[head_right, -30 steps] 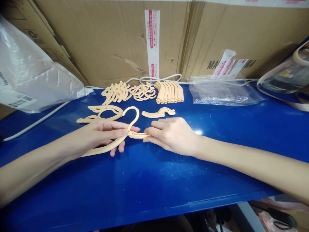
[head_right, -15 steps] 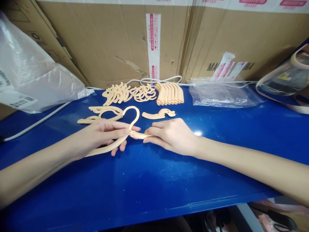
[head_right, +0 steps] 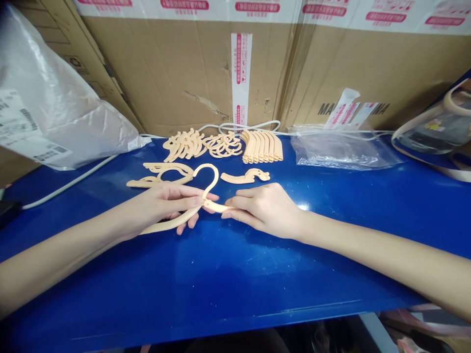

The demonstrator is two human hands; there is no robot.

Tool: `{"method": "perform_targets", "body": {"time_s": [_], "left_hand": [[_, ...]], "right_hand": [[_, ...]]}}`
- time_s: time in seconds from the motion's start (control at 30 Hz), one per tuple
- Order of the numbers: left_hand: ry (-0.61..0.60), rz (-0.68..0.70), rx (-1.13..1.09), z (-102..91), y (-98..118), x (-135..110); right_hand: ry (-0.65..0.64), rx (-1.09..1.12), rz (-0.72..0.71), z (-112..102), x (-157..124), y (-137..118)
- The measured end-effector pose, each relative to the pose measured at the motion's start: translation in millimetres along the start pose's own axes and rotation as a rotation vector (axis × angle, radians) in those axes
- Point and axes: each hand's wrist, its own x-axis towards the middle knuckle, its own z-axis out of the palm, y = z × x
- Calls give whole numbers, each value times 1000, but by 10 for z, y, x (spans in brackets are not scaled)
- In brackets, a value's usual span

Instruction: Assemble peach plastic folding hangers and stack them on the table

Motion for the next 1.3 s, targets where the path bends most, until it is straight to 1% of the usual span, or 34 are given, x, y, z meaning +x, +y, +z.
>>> {"method": "perform_targets", "body": {"time_s": [0.1,0.2,0.3,0.4,0.53,0.77,0.97,1.07,1.13,1.23,1.3], "left_hand": [[4,14,23,16,22,-7],[-17,45,30,29,24,1],[-27,47,28,36,11,12],[-21,52,23,37,0,14],[-34,79,71,37,1,4],[-6,117,135,74,40,-23],[11,146,260,90,44,-47],[41,155,368,99,18,-65],[93,202,503,114,-3,-76],[189,318,735,144,-25,-79],[222,371,813,156,-35,-69]], "right_hand": [[5,-26,-13,-9,-4,-7],[10,-43,-26,-17,-8,-9],[23,-54,-35,-22,-10,-9],[29,-53,-44,-25,-8,-8],[21,-33,-35,-24,-7,-5],[14,-27,-24,-24,-10,1],[21,-25,-44,-26,-3,-3],[16,-14,-34,-19,-2,3],[14,4,-18,-12,1,11],[22,19,-11,-4,10,25],[40,17,-15,-1,15,34]]}}
